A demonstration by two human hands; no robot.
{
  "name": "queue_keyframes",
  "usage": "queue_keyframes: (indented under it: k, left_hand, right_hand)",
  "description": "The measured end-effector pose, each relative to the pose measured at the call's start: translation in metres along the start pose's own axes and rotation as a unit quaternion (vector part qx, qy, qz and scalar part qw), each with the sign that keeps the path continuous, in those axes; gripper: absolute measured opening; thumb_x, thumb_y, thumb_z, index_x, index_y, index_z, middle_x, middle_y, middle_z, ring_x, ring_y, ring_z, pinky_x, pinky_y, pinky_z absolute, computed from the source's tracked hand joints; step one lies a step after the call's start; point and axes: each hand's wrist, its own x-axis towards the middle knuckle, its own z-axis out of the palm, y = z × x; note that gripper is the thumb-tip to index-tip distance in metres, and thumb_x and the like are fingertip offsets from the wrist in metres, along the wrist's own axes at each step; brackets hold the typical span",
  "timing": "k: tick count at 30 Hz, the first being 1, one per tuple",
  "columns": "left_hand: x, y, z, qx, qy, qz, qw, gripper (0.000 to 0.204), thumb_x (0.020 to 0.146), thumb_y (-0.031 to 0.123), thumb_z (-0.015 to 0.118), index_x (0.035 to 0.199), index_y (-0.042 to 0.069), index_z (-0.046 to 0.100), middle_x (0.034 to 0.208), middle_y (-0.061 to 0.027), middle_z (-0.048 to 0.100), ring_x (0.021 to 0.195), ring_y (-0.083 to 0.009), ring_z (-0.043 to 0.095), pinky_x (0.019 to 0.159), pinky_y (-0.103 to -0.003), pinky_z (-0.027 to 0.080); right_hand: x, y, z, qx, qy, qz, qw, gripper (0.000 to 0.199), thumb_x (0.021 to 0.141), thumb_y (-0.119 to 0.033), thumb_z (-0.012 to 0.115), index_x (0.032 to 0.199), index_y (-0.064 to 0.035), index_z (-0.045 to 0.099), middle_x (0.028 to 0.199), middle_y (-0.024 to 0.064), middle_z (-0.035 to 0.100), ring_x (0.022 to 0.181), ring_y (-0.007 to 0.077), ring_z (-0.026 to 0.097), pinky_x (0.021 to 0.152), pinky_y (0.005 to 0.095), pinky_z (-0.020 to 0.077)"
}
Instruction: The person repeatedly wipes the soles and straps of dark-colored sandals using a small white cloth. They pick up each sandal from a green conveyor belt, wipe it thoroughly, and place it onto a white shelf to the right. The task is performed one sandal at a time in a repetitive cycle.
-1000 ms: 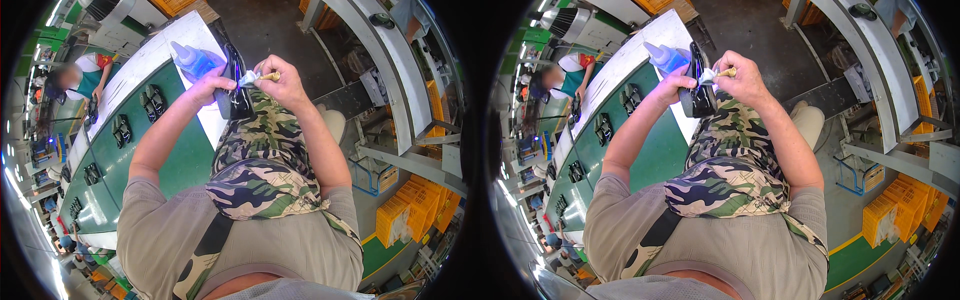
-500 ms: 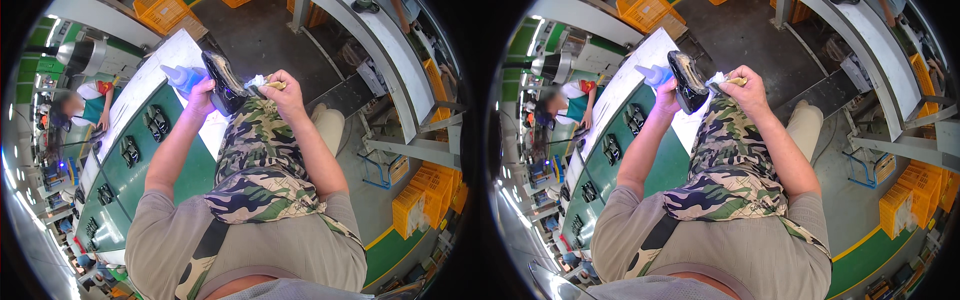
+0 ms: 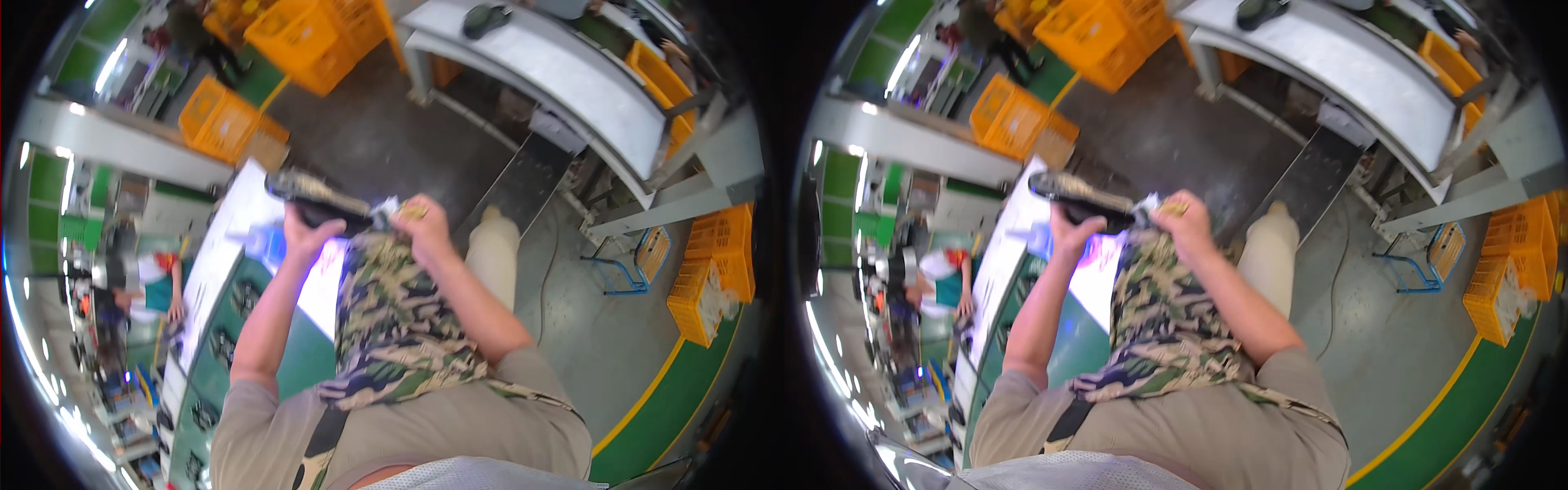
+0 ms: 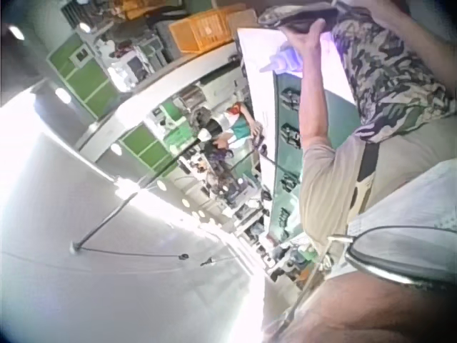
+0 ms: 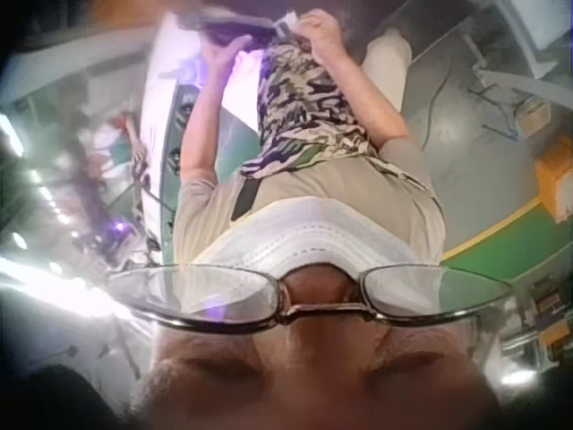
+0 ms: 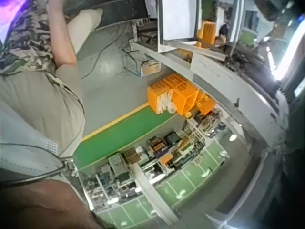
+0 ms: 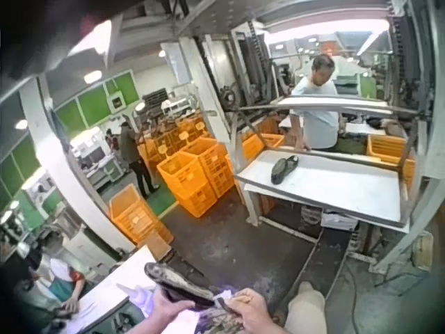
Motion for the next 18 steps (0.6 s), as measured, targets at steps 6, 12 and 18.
queue_keyframes:
  k: [6, 12, 18]
  left_hand:
    - [0.091, 0.072, 0.053, 0.103, -0.050, 0.146, 0.983, 0.076, 0.063, 0.005, 0.085, 0.128, 0.001, 0.045, 0.117, -0.0099, 0.056, 0.111, -0.0229, 0.054, 0.100, -0.036, 0.042]
    - [0.226, 0.139, 0.159, 0.049, -0.113, 0.161, 0.979, 0.073, 0.067, 0.008, 0.086, 0.127, -0.003, 0.046, 0.113, -0.0115, 0.057, 0.104, -0.0217, 0.056, 0.093, -0.034, 0.047]
    - [0.351, 0.115, 0.261, 0.270, -0.121, 0.269, 0.916, 0.118, 0.053, 0.032, 0.095, 0.147, -0.003, 0.032, 0.134, -0.0269, 0.055, 0.120, -0.0332, 0.059, 0.102, -0.038, 0.047]
  right_hand:
    - [0.025, -0.025, -0.035, 0.196, 0.048, -0.023, 0.979, 0.018, 0.083, -0.003, 0.071, 0.090, -0.0055, 0.054, 0.082, 0.0075, 0.063, 0.069, 0.0161, 0.060, 0.060, 0.0326, 0.0526]
    - [0.053, 0.036, -0.121, 0.152, 0.171, 0.022, 0.973, 0.016, 0.085, -0.004, 0.068, 0.089, -0.0080, 0.053, 0.083, 0.0079, 0.065, 0.070, 0.0186, 0.063, 0.060, 0.0334, 0.0521]
    - [0.068, 0.065, -0.167, 0.115, 0.202, 0.061, 0.971, 0.016, 0.083, -0.004, 0.070, 0.089, -0.0071, 0.056, 0.080, 0.0069, 0.064, 0.064, 0.0172, 0.062, 0.056, 0.0312, 0.0516]
